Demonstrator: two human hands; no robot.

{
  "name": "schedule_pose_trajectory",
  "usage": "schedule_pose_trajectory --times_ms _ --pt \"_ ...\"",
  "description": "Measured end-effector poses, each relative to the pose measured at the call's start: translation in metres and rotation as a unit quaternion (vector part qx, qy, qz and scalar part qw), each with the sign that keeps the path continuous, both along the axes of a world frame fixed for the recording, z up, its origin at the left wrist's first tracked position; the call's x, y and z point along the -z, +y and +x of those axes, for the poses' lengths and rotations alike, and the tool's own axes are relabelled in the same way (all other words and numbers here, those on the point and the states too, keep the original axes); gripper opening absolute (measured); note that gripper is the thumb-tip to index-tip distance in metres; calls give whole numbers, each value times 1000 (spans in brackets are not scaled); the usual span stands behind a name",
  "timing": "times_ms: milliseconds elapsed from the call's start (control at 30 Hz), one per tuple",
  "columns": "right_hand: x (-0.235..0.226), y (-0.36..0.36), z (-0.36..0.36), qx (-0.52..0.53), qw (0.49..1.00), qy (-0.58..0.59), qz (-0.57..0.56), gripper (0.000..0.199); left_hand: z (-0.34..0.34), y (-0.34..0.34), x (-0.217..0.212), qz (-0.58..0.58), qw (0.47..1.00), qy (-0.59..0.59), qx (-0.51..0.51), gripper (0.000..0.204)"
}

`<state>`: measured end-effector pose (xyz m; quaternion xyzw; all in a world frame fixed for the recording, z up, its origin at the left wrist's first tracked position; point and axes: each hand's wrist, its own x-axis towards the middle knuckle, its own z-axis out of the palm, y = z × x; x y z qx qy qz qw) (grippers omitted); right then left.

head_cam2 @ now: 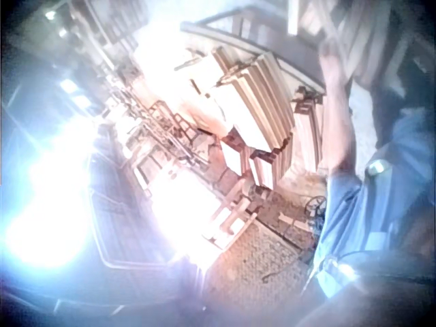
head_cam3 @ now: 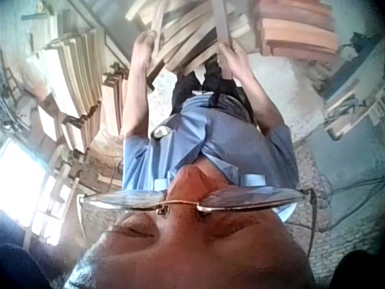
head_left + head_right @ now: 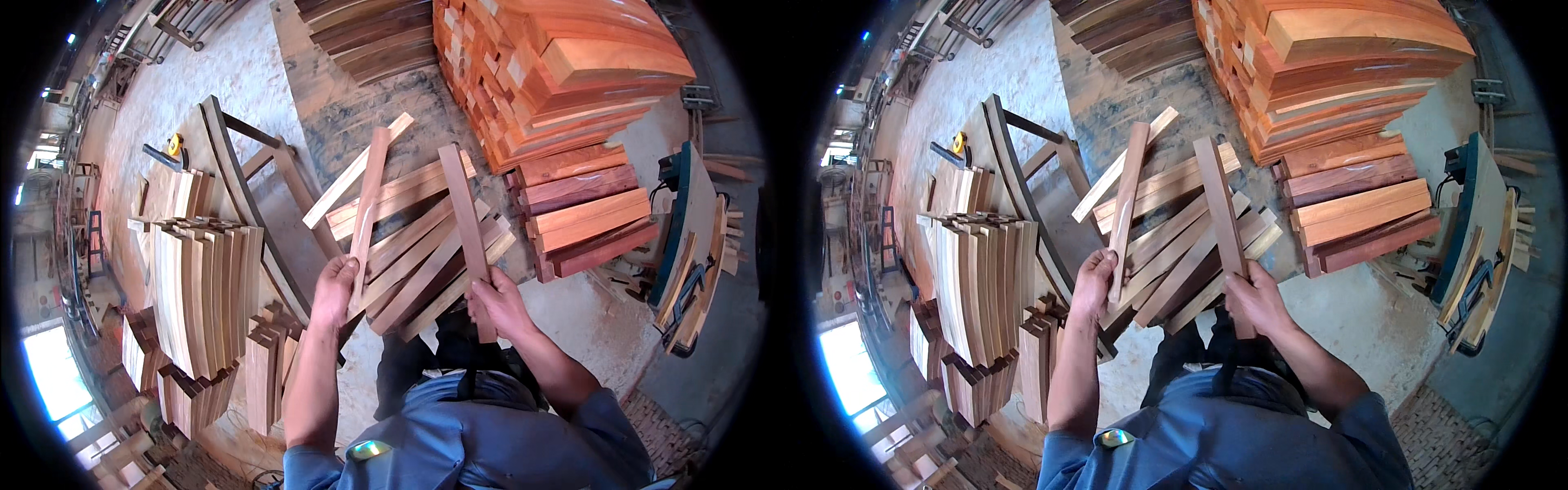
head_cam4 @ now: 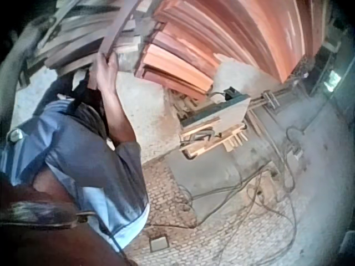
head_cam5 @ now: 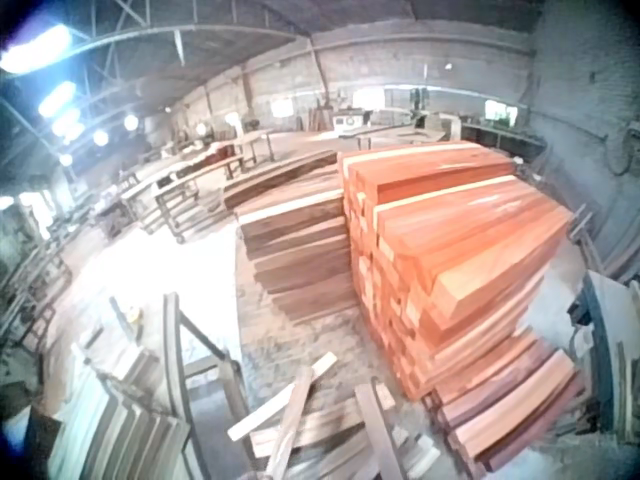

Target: The person repeatedly picks up wooden planks from a pile and stacks them onto a workbench. They handle the planks one at a time or in small groups, aligning them to form a neat stack. The task continues throughout the clip with the person moving between the source pile and the destination stack.

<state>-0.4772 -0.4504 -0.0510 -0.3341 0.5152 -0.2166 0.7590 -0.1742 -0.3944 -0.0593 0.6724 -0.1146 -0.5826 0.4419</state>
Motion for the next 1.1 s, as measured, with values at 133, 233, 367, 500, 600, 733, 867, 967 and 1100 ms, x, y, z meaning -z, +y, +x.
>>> schedule_pose_trajectory --times_ms 133,233,367,500,600,733,867,967,1100 --pt "-5 -6 31 -15 998 -36 -39 25 -26 17 -21 -48 990 121 -63 20" --pt "-2 -3 54 -12 996 -59 -65 26 -37 31 -26 -64 988 125 -67 22" --pt "11 0 73 -39 985 -13 -167 30 -53 42 -23 -81 984 130 -89 23" --pt "11 6 82 -42 981 9 -188 37 -62 47 -24 -133 982 115 -73 24" --pt "3 12 85 -55 979 17 -195 38 -70 51 -34 -122 982 111 -93 23" --pt "3 18 90 -38 982 29 -184 38 -84 60 -15 -114 989 -17 -89 21" --pt "22 29 99 -35 974 62 -214 37 -100 56 -12 -78 990 -69 -91 20" --pt "42 37 102 -32 979 75 -188 36 -105 56 -4 -88 991 -51 -86 26" --pt "30 29 95 -95 992 -13 -80 38 -96 62 -13 -52 997 -9 -50 38"
